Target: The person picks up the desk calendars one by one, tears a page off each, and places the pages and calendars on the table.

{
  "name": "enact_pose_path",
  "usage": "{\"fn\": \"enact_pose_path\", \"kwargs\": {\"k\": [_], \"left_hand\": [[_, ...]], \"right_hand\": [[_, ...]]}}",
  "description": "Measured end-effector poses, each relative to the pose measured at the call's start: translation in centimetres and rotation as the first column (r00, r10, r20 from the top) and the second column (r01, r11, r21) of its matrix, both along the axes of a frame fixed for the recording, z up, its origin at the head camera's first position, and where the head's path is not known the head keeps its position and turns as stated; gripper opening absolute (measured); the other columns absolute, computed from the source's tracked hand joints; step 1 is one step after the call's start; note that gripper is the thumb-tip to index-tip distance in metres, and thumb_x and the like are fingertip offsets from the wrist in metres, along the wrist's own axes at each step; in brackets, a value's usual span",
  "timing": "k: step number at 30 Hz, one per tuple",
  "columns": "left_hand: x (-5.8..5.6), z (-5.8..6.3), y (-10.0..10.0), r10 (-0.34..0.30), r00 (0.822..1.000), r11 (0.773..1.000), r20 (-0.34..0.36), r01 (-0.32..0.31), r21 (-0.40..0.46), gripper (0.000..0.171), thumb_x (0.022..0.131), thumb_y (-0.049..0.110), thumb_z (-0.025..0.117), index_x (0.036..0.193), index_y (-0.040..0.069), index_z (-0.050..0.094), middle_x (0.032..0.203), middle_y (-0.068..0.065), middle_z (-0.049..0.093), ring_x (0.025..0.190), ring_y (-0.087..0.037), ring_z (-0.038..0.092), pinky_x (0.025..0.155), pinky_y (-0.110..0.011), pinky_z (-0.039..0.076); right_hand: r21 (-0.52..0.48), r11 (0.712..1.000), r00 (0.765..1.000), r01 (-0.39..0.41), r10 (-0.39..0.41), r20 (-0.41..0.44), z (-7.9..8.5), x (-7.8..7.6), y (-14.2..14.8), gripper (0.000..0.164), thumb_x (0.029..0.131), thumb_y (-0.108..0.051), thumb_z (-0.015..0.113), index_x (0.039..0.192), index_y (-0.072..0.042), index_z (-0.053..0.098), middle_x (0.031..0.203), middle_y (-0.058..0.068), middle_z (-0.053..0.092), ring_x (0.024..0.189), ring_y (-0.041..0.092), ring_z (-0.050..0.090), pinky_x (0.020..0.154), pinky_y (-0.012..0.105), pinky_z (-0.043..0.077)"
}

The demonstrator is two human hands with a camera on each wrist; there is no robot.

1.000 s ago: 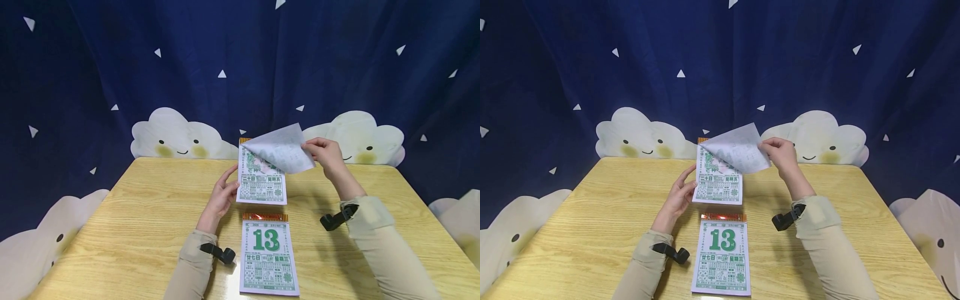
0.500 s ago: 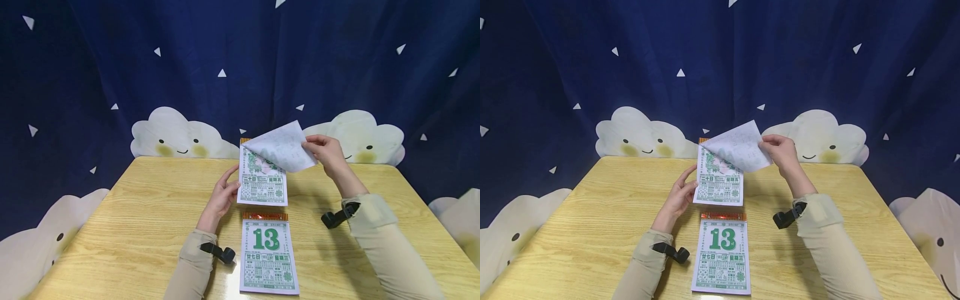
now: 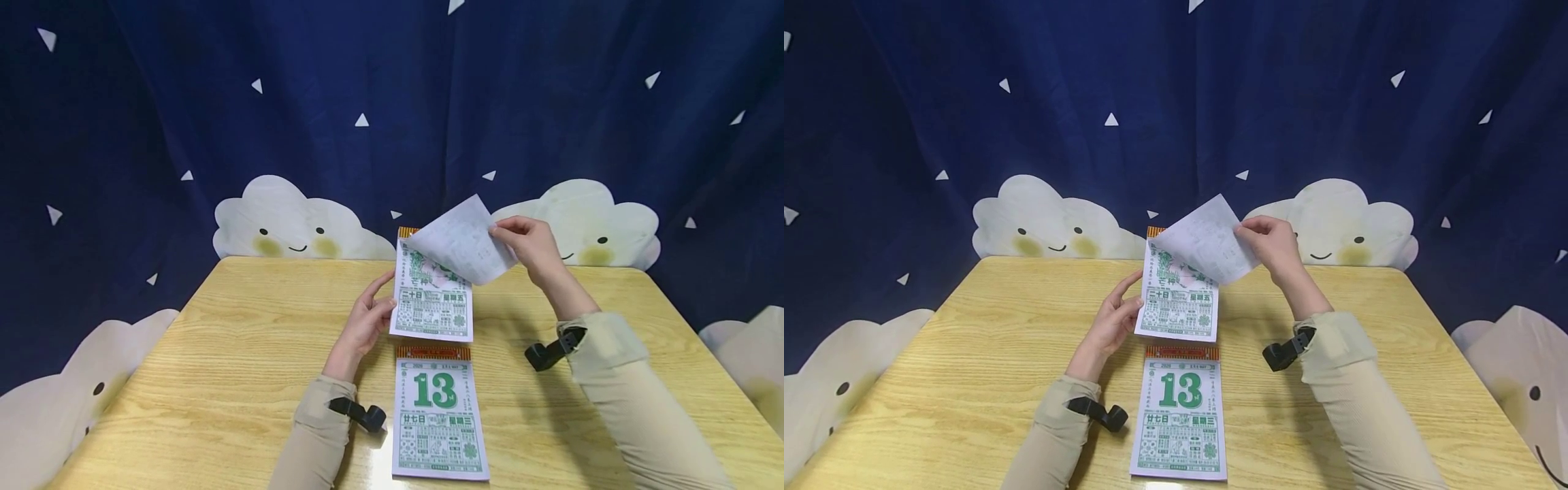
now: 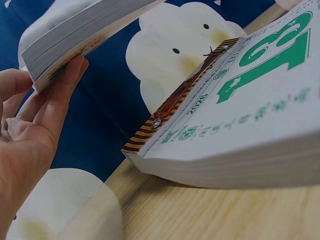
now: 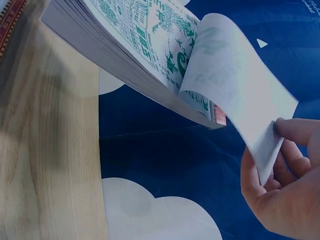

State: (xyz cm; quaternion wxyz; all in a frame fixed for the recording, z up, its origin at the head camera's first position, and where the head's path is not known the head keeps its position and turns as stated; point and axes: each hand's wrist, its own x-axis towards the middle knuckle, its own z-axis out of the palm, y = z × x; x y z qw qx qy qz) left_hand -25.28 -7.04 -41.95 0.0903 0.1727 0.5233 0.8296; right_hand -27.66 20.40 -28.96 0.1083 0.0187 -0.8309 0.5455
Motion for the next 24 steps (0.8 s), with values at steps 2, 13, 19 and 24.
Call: {"fn": "enact_pose_path", "kwargs": {"k": [2,13,19,24], "left_hand": [[0.0,0.06,-0.04,-0.001,1.0,1.0,-0.001,0.001,0.004,0.057,0.089,-0.006,0.042,0.142,0.009,0.028,0.087,0.001,0.071,0.071,-0.013,0.067,0.061,-0.025,0.054],[0.09,0.12,-0.14,0.002,1.0,1.0,0.014,-0.003,0.019,0.056,0.09,-0.005,0.042,0.142,0.009,0.028,0.088,0.001,0.071,0.072,-0.012,0.067,0.061,-0.023,0.053],[0.15,0.1,-0.07,0.003,1.0,1.0,0.007,-0.004,0.027,0.056,0.09,-0.005,0.042,0.142,0.009,0.028,0.089,0.001,0.071,0.072,-0.012,0.067,0.062,-0.023,0.053],[0.11,0.09,-0.09,0.018,1.0,0.999,0.001,-0.018,0.03,0.056,0.089,-0.004,0.043,0.142,0.008,0.028,0.089,0.002,0.071,0.071,-0.011,0.066,0.062,-0.023,0.053]], "right_hand": [[0.008,1.0,1.0,0.006,-0.006,0.001,0.11,0.04,0.01,0.032,0.084,-0.024,0.063,0.102,0.004,0.06,0.079,-0.013,0.054,0.077,0.006,0.049,0.064,0.017,0.043],[-0.053,0.998,1.0,-0.019,0.018,-0.012,-0.14,0.15,0.03,0.025,0.084,-0.017,0.063,0.101,0.001,0.06,0.077,-0.015,0.055,0.073,0.004,0.05,0.062,0.015,0.044],[-0.058,0.998,0.999,-0.038,0.035,-0.04,-0.34,0.15,0.05,0.023,0.08,-0.018,0.068,0.095,-0.002,0.063,0.075,-0.014,0.056,0.07,0.004,0.05,0.058,0.015,0.043],[-0.089,0.995,0.998,-0.033,0.028,-0.056,-0.38,0.3,0.11,0.015,0.079,-0.021,0.07,0.087,-0.009,0.067,0.072,-0.013,0.058,0.065,0.003,0.05,0.054,0.015,0.042]]}}
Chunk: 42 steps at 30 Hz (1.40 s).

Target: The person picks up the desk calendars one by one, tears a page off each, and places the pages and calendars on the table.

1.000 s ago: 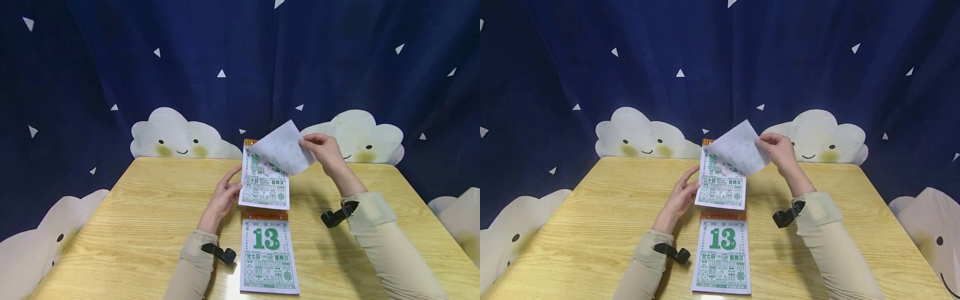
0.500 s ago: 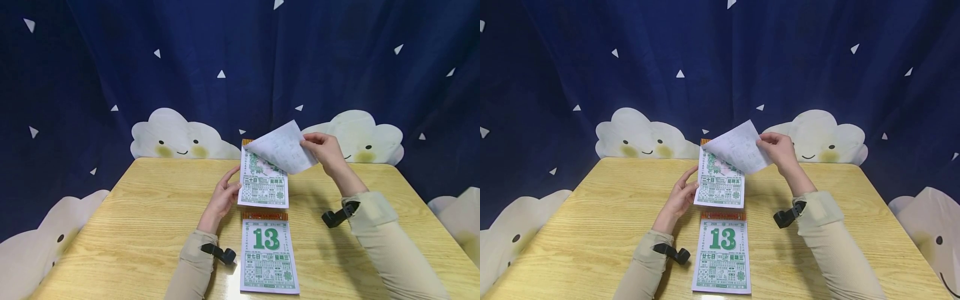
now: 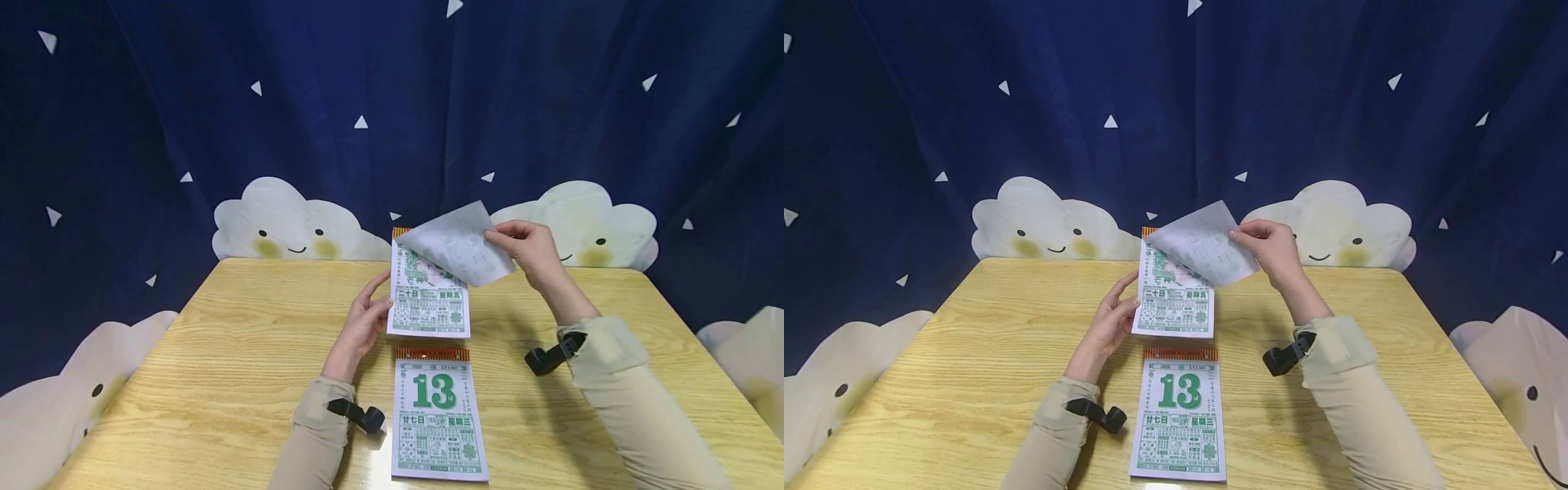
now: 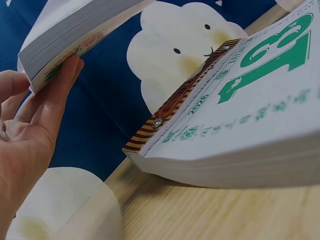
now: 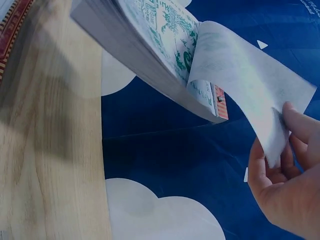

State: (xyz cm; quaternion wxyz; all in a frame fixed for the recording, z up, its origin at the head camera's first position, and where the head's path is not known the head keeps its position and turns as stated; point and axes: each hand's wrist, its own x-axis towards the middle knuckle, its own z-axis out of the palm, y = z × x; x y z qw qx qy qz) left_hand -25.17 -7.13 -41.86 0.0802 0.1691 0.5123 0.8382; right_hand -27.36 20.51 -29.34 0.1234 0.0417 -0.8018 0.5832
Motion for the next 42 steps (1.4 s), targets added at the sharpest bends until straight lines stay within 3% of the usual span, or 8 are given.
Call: {"fn": "enact_pose_path", "kwargs": {"k": [4,7,15,25,34,42], "left_hand": [[-0.01,-0.01,-0.04,0.007,1.0,1.0,-0.003,-0.006,0.008,0.056,0.09,-0.004,0.043,0.142,0.007,0.026,0.088,0.002,0.071,0.071,-0.011,0.067,0.061,-0.022,0.053],[-0.02,0.02,-0.01,0.013,1.0,1.0,-0.007,-0.013,0.027,0.057,0.089,-0.005,0.043,0.142,0.006,0.026,0.088,0.002,0.071,0.071,-0.01,0.066,0.061,-0.022,0.052],[-0.08,0.03,0.01,0.026,1.0,0.998,-0.005,-0.026,0.055,0.057,0.089,-0.006,0.043,0.142,0.006,0.026,0.088,0.001,0.07,0.071,-0.01,0.066,0.06,-0.021,0.052],[-0.18,0.02,0.08,0.029,0.999,0.997,0.02,-0.03,0.067,0.057,0.09,-0.007,0.042,0.143,0.006,0.024,0.087,0.002,0.07,0.072,-0.01,0.066,0.061,-0.021,0.053],[-0.13,0.04,-0.13,0.024,1.0,0.999,0.012,-0.024,0.032,0.057,0.089,-0.005,0.043,0.142,0.009,0.029,0.09,0.001,0.07,0.073,-0.012,0.067,0.062,-0.023,0.053],[0.04,0.22,-0.14,0.021,1.0,0.999,-0.004,-0.021,0.025,0.057,0.089,-0.005,0.044,0.142,0.011,0.03,0.09,0.001,0.071,0.072,-0.012,0.067,0.061,-0.023,0.053]], "right_hand": [[-0.053,0.999,1.0,-0.005,0.005,-0.002,-0.1,-0.01,0.04,0.006,0.079,-0.021,0.07,0.077,-0.017,0.066,0.069,-0.013,0.058,0.061,0.003,0.049,0.051,0.016,0.041],[-0.067,0.998,1.0,-0.017,0.018,0.016,-0.2,-0.01,0.11,0.008,0.08,-0.022,0.069,0.074,-0.02,0.063,0.069,-0.013,0.057,0.061,0.003,0.05,0.051,0.015,0.042],[-0.075,0.997,0.995,-0.012,0.019,0.098,-0.42,-0.01,0.27,0.012,0.082,-0.027,0.066,0.078,-0.017,0.06,0.077,-0.011,0.055,0.071,0.005,0.051,0.062,0.019,0.047],[-0.181,0.983,0.993,-0.016,0.037,0.11,-0.61,-0.1,0.36,0.011,0.083,-0.023,0.066,0.078,-0.016,0.06,0.077,-0.007,0.054,0.069,0.005,0.053,0.057,0.018,0.049],[-0.111,0.994,0.994,-0.011,0.023,0.109,-0.47,-0.24,0.15,0.014,0.085,-0.019,0.063,0.096,-0.012,0.058,0.08,-0.01,0.056,0.072,0.003,0.054,0.059,0.016,0.049],[-0.144,0.989,0.993,-0.042,0.057,0.102,-0.21,-0.08,0.08,0.007,0.082,-0.02,0.066,0.087,-0.017,0.062,0.078,-0.011,0.058,0.07,0.003,0.055,0.057,0.017,0.05]]}}
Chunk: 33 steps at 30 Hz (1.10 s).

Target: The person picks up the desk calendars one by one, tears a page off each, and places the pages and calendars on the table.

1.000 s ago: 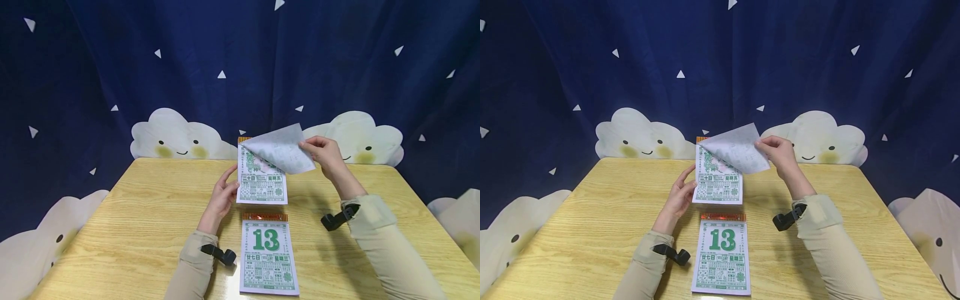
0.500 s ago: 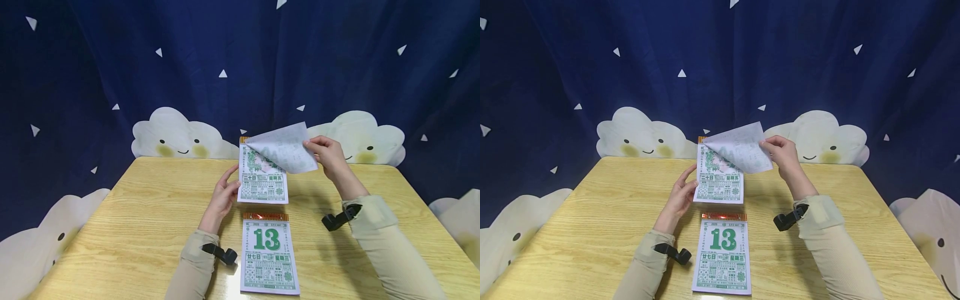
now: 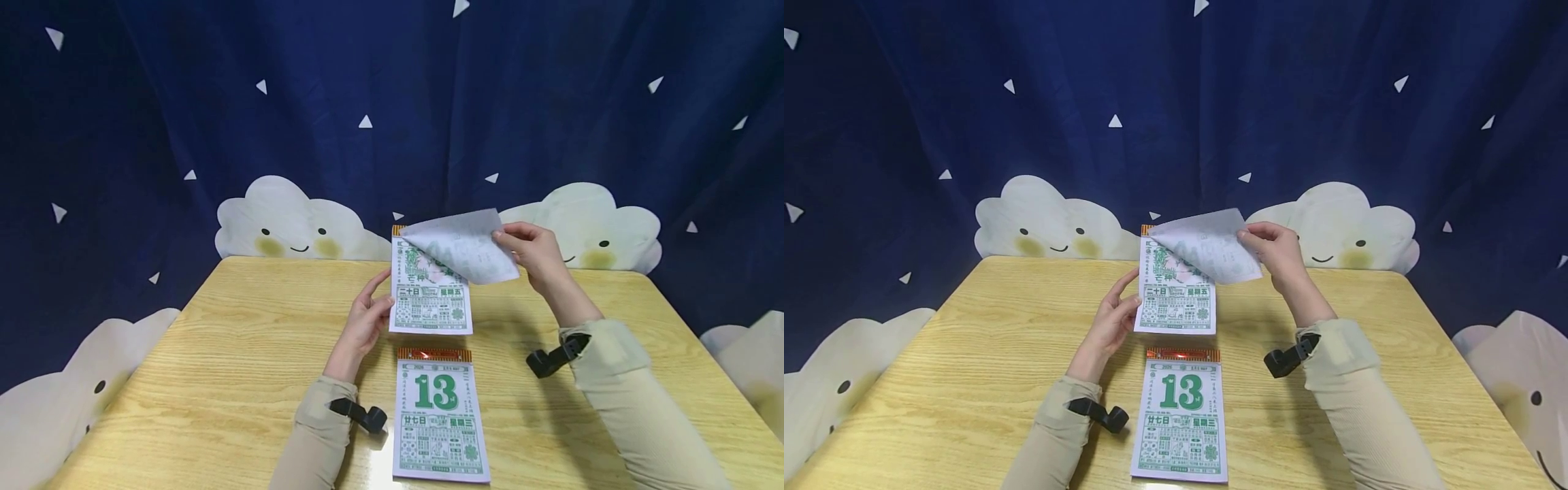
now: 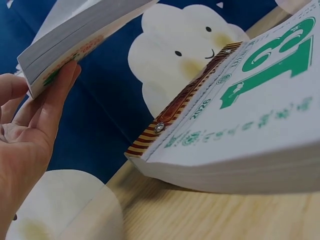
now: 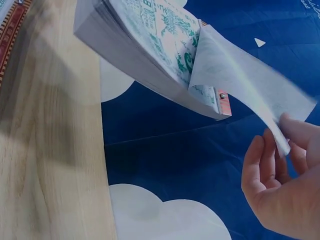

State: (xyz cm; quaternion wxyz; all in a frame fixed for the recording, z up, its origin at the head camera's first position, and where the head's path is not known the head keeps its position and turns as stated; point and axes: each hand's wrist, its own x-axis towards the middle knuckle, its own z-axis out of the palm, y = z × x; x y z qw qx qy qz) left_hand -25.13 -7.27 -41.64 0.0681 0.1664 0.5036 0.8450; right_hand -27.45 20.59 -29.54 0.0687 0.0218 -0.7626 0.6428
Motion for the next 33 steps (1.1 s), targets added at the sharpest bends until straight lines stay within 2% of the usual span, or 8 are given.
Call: {"fn": "enact_pose_path", "kwargs": {"k": [8,17,21,24,28,33], "left_hand": [[0.0,0.0,0.0,0.021,1.0,1.0,0.001,-0.021,-0.008,0.057,0.087,-0.008,0.045,0.14,0.012,0.034,0.089,-0.001,0.071,0.071,-0.013,0.067,0.062,-0.025,0.054],[0.0,0.0,0.2,0.027,1.0,0.999,-0.003,-0.027,0.018,0.058,0.086,-0.01,0.044,0.14,0.007,0.031,0.086,0.0,0.071,0.069,-0.011,0.066,0.06,-0.022,0.052],[-0.1,0.0,0.1,0.025,1.0,0.998,0.019,-0.026,0.048,0.057,0.087,-0.01,0.043,0.14,0.009,0.032,0.088,-0.001,0.071,0.07,-0.011,0.066,0.059,-0.022,0.052],[-0.2,0.0,-0.3,0.039,0.999,0.995,0.037,-0.042,0.088,0.057,0.087,-0.011,0.041,0.14,0.009,0.032,0.088,-0.002,0.071,0.07,-0.012,0.066,0.059,-0.022,0.053],[-0.3,0.0,-0.6,0.034,0.999,0.996,0.026,-0.036,0.087,0.058,0.087,-0.012,0.04,0.141,0.009,0.03,0.089,-0.003,0.07,0.07,-0.013,0.067,0.058,-0.022,0.053],[-0.3,0.1,-0.7,0.026,0.999,0.997,0.028,-0.028,0.073,0.059,0.087,-0.011,0.041,0.141,0.011,0.03,0.09,-0.003,0.07,0.069,-0.012,0.066,0.058,-0.022,0.052]], "right_hand": [[0.041,0.999,1.0,0.021,-0.021,-0.007,0.6,0.1,0.0,0.009,0.082,-0.025,0.067,0.084,-0.017,0.065,0.077,-0.013,0.058,0.068,0.003,0.055,0.057,0.018,0.05],[0.006,0.998,0.998,0.055,-0.055,0.037,0.5,0.0,0.5,0.012,0.082,-0.027,0.066,0.084,-0.016,0.062,0.08,-0.009,0.056,0.066,0.003,0.055,0.056,0.017,0.049],[-0.11,0.988,0.993,0.108,-0.103,0.051,0.8,-0.2,1.2,0.012,0.081,-0.023,0.067,0.083,-0.013,0.06,0.083,-0.005,0.054,0.064,0.003,0.053,0.054,0.016,0.048],[-0.135,0.98,0.989,0.145,-0.137,0.06,1.0,-0.3,1.8,0.014,0.082,-0.022,0.067,0.086,-0.011,0.059,0.086,-0.003,0.052,0.066,0.003,0.053,0.056,0.014,0.048],[-0.053,0.985,0.985,0.162,-0.159,0.062,1.1,-0.3,2.2,0.022,0.081,-0.027,0.067,0.094,-0.01,0.059,0.089,-0.004,0.052,0.07,0.003,0.054,0.06,0.014,0.048],[-0.023,0.988,0.986,0.156,-0.154,0.062,1.2,-0.2,2.4,0.031,0.08,-0.03,0.067,0.1,-0.009,0.058,0.091,-0.006,0.053,0.073,0.003,0.054,0.063,0.014,0.049]]}}
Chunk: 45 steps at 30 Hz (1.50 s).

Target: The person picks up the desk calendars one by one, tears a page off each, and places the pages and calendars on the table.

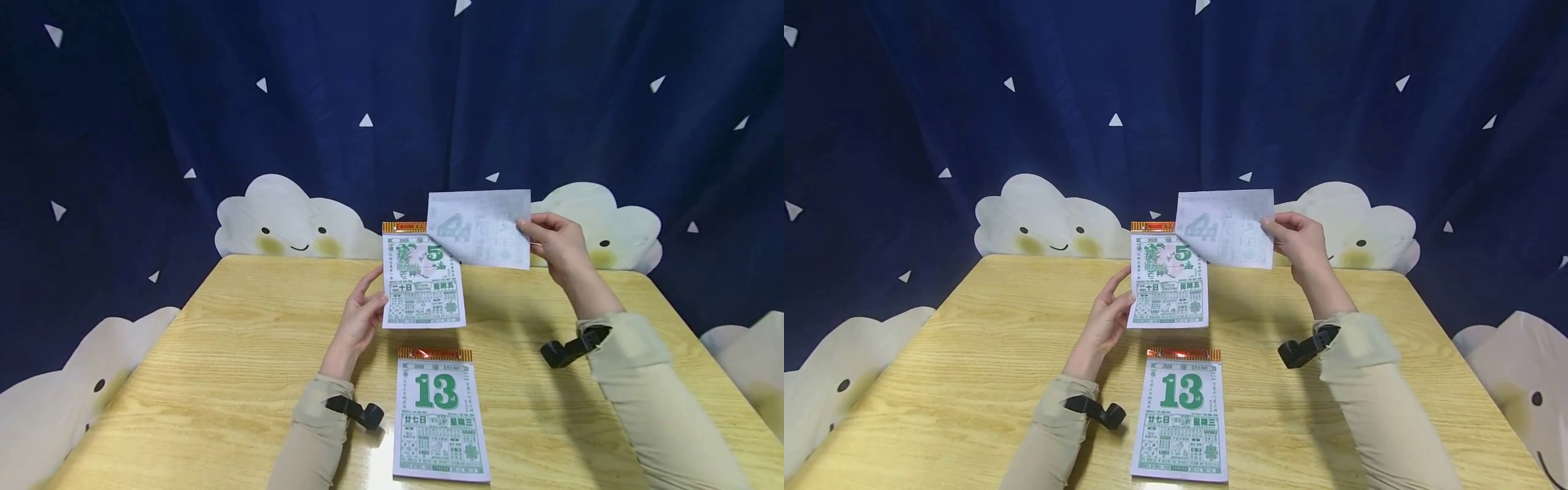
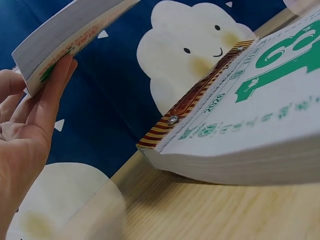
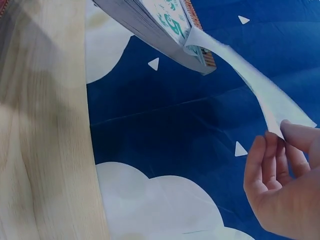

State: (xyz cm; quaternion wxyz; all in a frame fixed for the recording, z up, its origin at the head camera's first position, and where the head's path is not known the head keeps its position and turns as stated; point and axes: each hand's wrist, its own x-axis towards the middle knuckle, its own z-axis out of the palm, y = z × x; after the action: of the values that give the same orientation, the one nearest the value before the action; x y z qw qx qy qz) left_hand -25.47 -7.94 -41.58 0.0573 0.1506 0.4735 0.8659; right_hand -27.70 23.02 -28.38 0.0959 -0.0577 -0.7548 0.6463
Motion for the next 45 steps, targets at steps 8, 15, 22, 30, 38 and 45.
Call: {"fn": "enact_pose_path", "kwargs": {"k": [8,15,22,30,38,45], "left_hand": [[0.05,0.04,-0.15,0.022,1.0,1.0,0.005,-0.022,-0.016,0.058,0.087,-0.01,0.042,0.14,0.012,0.032,0.09,-0.002,0.071,0.07,-0.013,0.067,0.06,-0.023,0.053],[0.06,0.07,-0.24,0.024,1.0,0.999,0.0,-0.024,-0.03,0.058,0.087,-0.01,0.042,0.14,0.011,0.032,0.089,-0.002,0.071,0.07,-0.013,0.067,0.06,-0.023,0.053],[0.13,0.18,-0.26,0.02,1.0,0.999,-0.004,-0.02,-0.028,0.058,0.087,-0.01,0.042,0.14,0.011,0.032,0.089,-0.002,0.071,0.07,-0.013,0.067,0.06,-0.023,0.053],[0.06,0.08,-0.18,0.016,1.0,1.0,-0.005,-0.016,-0.016,0.059,0.086,-0.011,0.041,0.14,0.009,0.031,0.087,-0.002,0.071,0.068,-0.012,0.066,0.058,-0.022,0.052],[0.02,0.12,-0.26,0.045,0.999,0.999,0.008,-0.045,-0.018,0.059,0.087,-0.01,0.042,0.141,0.011,0.032,0.088,-0.001,0.071,0.069,-0.012,0.066,0.06,-0.023,0.053],[-0.05,0.05,-0.23,0.047,0.999,0.999,0.01,-0.047,0.0,0.058,0.087,-0.011,0.041,0.14,0.011,0.032,0.089,-0.002,0.071,0.07,-0.013,0.067,0.06,-0.023,0.053]], "right_hand": [[0.026,0.999,1.0,-0.023,0.023,-0.006,0.11,0.21,0.12,0.03,0.081,-0.028,0.067,0.102,-0.008,0.059,0.087,-0.01,0.057,0.074,0.003,0.057,0.065,0.015,0.05],[0.012,0.999,0.998,-0.042,0.043,-0.042,0.23,0.43,0.18,0.017,0.08,-0.026,0.068,0.092,-0.014,0.063,0.082,-0.011,0.058,0.07,0.003,0.059,0.065,0.015,0.051],[-0.003,0.999,0.998,-0.04,0.04,-0.051,0.29,0.52,0.27,0.011,0.08,-0.025,0.068,0.087,-0.018,0.064,0.081,-0.011,0.058,0.07,0.003,0.058,0.064,0.016,0.051],[-0.013,1.0,0.997,-0.029,0.028,-0.068,0.16,0.38,0.43,0.006,0.08,-0.022,0.069,0.082,-0.02,0.064,0.076,-0.012,0.06,0.067,0.003,0.059,0.062,0.016,0.051],[-0.011,1.0,0.999,-0.002,0.002,-0.049,0.22,0.45,0.66,0.007,0.08,-0.023,0.068,0.084,-0.02,0.063,0.078,-0.011,0.058,0.069,0.003,0.056,0.062,0.015,0.05],[0.011,1.0,0.999,0.015,-0.015,-0.049,0.26,0.55,0.82,0.009,0.081,-0.025,0.067,0.086,-0.019,0.063,0.078,-0.011,0.057,0.069,0.003,0.056,0.062,0.014,0.05]]}}
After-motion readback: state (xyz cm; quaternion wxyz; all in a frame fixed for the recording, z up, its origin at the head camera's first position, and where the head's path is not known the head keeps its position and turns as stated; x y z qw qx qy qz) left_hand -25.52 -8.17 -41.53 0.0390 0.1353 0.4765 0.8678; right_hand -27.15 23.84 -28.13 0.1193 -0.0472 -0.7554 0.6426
